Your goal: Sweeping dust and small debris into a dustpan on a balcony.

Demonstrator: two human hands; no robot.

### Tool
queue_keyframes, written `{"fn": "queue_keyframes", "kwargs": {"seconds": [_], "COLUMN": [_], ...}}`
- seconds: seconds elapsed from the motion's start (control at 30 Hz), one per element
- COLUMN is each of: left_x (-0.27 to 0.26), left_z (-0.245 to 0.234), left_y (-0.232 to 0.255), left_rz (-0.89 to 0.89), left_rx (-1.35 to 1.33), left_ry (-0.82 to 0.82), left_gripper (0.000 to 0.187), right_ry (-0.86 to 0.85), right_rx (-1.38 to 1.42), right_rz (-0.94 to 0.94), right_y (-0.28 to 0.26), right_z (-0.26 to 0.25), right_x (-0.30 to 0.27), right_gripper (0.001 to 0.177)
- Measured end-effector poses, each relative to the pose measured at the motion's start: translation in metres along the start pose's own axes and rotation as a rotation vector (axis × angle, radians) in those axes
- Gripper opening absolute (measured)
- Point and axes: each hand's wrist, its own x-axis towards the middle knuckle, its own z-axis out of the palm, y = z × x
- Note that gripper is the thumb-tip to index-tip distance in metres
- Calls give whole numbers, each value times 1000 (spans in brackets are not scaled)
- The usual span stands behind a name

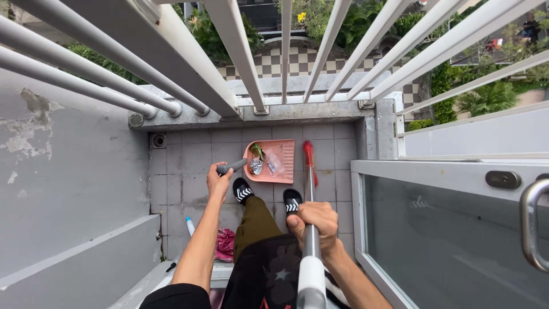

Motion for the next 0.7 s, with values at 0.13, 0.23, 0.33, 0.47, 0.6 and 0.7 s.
{"fn": "queue_keyframes", "kwargs": {"seconds": [0.13, 0.23, 0.33, 0.47, 0.6, 0.7], "left_x": [-5, -6, -6, -13, -19, -24], "left_z": [7, 9, 12, 14, 14, 16], "left_y": [17, 16, 11, 11, 13, 10], "left_rz": [-15, -5, 12, 27, -56, -1], "left_rx": [76, 43, 5, 25, 19, 11], "left_ry": [-15, -31, -61, -46, -24, 9], "left_gripper": [36, 36, 36, 35, 35, 34], "right_ry": [24, 41, 55, 82, 93, 67], "right_rx": [-67, -115, -180, -272, -266, -234], "right_rz": [36, 40, 38, -2, -35, -4], "right_y": [9, 17, 29, 49, 66, 67], "right_z": [-6, -12, -19, -21, -13, -13], "right_x": [-5, -9, -12, -18, -20, -17], "right_gripper": [50, 50, 49, 52, 55, 56]}}
